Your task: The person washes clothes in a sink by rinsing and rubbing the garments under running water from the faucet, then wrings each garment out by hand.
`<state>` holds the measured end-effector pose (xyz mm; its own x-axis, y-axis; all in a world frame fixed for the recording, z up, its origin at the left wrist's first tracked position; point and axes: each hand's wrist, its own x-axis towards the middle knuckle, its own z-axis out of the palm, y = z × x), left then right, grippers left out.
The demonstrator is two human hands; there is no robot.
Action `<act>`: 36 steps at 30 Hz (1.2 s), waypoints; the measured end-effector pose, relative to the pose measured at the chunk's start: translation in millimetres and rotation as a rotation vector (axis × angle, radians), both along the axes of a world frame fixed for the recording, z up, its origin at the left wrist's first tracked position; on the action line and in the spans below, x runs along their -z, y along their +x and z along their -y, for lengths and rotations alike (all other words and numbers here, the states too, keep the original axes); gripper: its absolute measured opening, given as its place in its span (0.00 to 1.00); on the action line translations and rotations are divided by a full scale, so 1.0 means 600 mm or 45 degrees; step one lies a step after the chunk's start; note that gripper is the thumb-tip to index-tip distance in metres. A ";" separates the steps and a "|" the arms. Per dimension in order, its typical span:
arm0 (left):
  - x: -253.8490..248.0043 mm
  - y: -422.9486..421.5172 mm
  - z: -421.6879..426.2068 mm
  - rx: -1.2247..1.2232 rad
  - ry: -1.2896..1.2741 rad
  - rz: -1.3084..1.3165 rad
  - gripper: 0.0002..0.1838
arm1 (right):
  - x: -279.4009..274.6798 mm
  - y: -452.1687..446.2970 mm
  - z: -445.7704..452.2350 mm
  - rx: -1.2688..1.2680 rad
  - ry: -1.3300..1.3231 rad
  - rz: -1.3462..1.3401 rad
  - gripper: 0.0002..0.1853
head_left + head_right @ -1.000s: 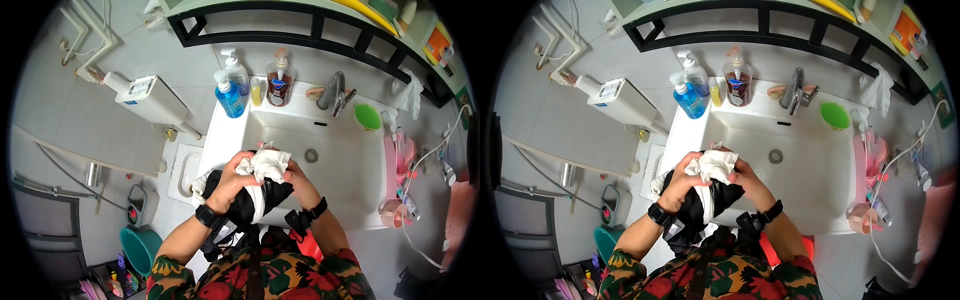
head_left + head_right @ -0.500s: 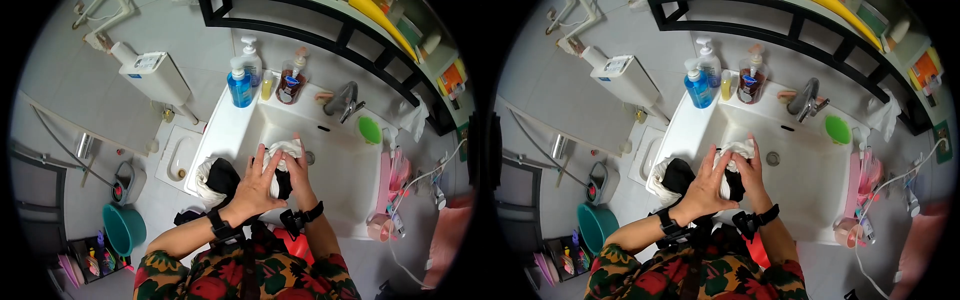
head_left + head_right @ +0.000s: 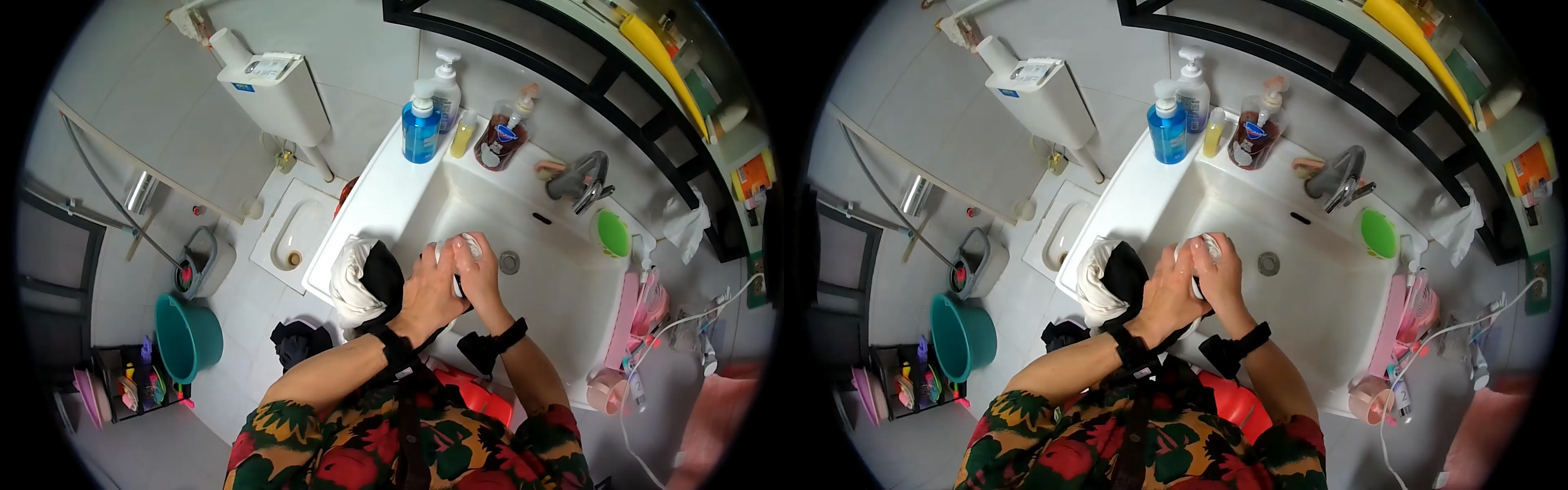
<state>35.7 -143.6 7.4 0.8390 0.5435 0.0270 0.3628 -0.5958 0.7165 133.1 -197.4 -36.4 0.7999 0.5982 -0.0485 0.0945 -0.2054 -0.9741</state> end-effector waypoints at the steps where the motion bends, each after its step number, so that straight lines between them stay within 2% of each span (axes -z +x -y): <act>1: 0.000 0.001 0.001 -0.015 0.034 -0.024 0.43 | -0.003 0.001 -0.003 0.039 -0.072 0.033 0.16; 5: 0.008 0.002 0.001 -0.060 0.019 -0.035 0.43 | -0.004 0.008 -0.009 -0.014 -0.171 0.178 0.17; 8: 0.009 -0.001 0.002 -0.026 0.030 -0.062 0.42 | -0.008 0.014 -0.006 -0.037 -0.223 0.121 0.17; 10: 0.008 -0.007 0.000 0.014 -0.027 -0.019 0.43 | -0.004 0.024 0.001 -0.169 -0.064 -0.086 0.17; 11: 0.006 -0.010 0.000 0.016 -0.022 -0.015 0.43 | -0.005 0.025 0.011 -0.168 -0.060 -0.081 0.17; 13: 0.001 -0.015 0.001 0.066 -0.041 0.054 0.44 | -0.023 0.018 0.032 -0.284 0.289 -0.472 0.22; 14: -0.004 -0.018 0.004 0.051 -0.063 0.090 0.43 | -0.015 0.031 0.050 -0.439 0.238 -0.560 0.33; 15: -0.004 -0.019 0.007 0.053 -0.065 0.092 0.43 | -0.018 0.027 0.059 -0.437 0.236 -0.558 0.33; 18: -0.002 -0.019 0.008 0.088 -0.041 0.105 0.42 | -0.025 0.012 0.073 -0.561 0.358 -0.631 0.43; 21: 0.003 -0.025 0.005 0.116 -0.013 0.204 0.44 | -0.023 -0.001 0.065 -0.478 0.370 -0.506 0.39; 23: -0.007 -0.041 -0.010 0.227 -0.207 0.235 0.48 | -0.014 -0.003 0.067 -0.429 0.344 -0.484 0.37; 24: -0.032 -0.058 -0.021 0.283 -0.134 0.172 0.48 | -0.010 -0.005 0.068 -0.369 0.313 -0.465 0.34; 25: -0.048 -0.073 -0.035 0.232 0.373 0.169 0.46 | -0.006 -0.003 0.069 -0.367 0.320 -0.473 0.34; 27: -0.060 -0.094 -0.075 -0.123 0.718 -0.060 0.47 | 0.001 -0.002 0.075 -0.318 0.214 -0.549 0.32; 29: -0.009 -0.113 -0.137 -0.418 0.151 0.037 0.49 | -0.007 -0.008 0.079 -0.305 0.254 -0.588 0.33; 30: 0.051 -0.127 -0.168 -0.483 -0.406 0.214 0.52 | -0.006 -0.008 0.083 -0.292 0.269 -0.565 0.34; 31: 0.024 -0.127 -0.159 -0.550 -0.677 0.132 0.52 | -0.004 -0.009 0.089 -0.273 0.283 -0.540 0.34; 34: 0.066 -0.135 -0.171 -0.579 -0.676 0.133 0.50 | -0.007 -0.018 0.099 -0.198 0.271 -0.694 0.40; 36: 0.069 -0.132 -0.173 -0.630 -1.038 0.211 0.40 | -0.013 -0.023 0.100 -0.167 0.279 -0.799 0.42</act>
<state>-43.4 -39.9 -34.2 0.5296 0.7385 -0.4172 0.2962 0.2999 0.9068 119.5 -257.2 -28.5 0.5798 0.7372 -0.3469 -0.4920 -0.0225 -0.8703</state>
